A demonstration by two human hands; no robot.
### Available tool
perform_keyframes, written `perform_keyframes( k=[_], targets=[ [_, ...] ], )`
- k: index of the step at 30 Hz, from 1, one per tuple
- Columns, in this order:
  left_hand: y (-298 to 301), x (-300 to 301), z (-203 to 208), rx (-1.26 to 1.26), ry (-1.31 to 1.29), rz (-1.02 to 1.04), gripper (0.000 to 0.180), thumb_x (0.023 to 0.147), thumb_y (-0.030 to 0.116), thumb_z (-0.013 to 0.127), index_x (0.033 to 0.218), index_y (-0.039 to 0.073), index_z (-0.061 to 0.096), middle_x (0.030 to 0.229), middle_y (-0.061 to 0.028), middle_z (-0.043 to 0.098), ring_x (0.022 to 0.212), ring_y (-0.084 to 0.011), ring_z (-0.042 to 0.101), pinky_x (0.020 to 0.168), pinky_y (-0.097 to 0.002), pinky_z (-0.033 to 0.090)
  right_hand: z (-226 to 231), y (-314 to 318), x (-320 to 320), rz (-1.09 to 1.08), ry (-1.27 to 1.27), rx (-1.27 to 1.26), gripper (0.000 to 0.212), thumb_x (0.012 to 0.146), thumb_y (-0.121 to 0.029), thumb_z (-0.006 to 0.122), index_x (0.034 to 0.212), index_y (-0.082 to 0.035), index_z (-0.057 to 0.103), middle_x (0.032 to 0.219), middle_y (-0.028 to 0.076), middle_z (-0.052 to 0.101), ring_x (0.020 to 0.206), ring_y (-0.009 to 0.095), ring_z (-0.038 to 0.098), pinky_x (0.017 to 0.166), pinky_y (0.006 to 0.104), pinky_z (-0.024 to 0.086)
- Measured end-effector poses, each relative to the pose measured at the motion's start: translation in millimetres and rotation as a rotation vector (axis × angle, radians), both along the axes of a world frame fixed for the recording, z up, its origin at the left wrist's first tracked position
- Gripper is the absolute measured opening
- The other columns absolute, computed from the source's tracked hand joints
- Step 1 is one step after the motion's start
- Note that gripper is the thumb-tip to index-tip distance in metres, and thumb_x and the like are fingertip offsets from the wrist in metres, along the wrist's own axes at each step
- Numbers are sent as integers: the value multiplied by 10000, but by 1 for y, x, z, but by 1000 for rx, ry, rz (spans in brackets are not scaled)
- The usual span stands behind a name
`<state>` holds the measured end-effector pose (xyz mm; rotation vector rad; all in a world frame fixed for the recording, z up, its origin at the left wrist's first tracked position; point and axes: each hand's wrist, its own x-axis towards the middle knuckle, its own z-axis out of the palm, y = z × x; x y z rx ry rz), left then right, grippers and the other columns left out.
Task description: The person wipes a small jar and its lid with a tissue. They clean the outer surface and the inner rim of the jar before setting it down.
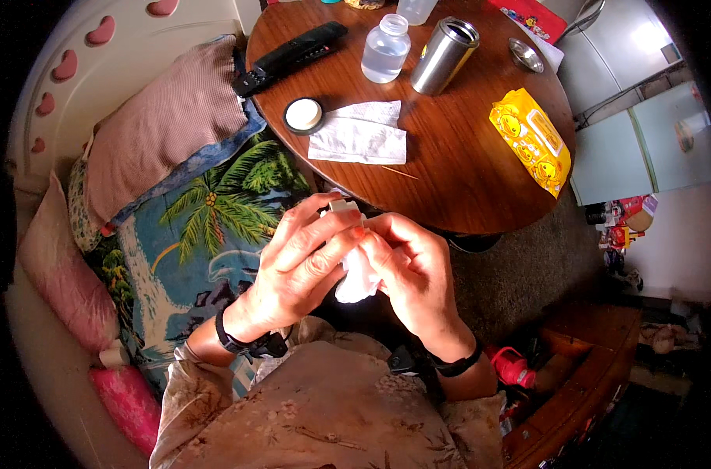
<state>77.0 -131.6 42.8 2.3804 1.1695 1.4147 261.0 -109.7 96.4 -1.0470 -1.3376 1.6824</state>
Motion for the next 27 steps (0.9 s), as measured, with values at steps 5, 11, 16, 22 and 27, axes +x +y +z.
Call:
perform_keyframes(
  k=[5,11,16,22,27],
  targets=[
    [-3,-6,7,-288,-308,-144,716,678,-4,778,1351,16,535,1335,-177,544,1237,-372,533,1016,-424,475,-3,-15,-8,-39,-166,350,95,987,-56,577,944,28,588,796,26,592,650,56,581,556,202,447],
    [-4,-8,-7,-861,-1078,-688,785,819,154,803,1467,-28,399,1477,-202,445,1317,-260,483,1090,-414,399,-10,-23,1,68,-424,930,188,797,37,711,957,6,619,806,126,587,639,269,624,534,347,486],
    [2,0,-24,-940,-1184,-830,794,843,241,789,1481,-10,388,1462,-183,467,1322,-253,477,1103,-399,381,-6,-21,16,173,-569,1117,217,745,41,729,943,22,642,827,122,595,644,261,618,539,343,481],
    [0,7,-29,-1019,-1234,-914,808,879,326,750,1493,-24,357,1463,-131,479,1328,-230,474,1105,-369,370,-4,-18,33,224,-603,1167,250,702,48,759,929,20,659,844,101,599,656,247,618,552,353,485],
    [3,3,-22,-1180,-1397,-980,785,935,410,635,1477,-73,337,1436,-160,491,1289,-241,511,1046,-368,430,-8,-16,53,-30,-432,957,216,765,-37,781,951,-11,676,845,102,639,684,202,618,572,301,475]
  ],
)
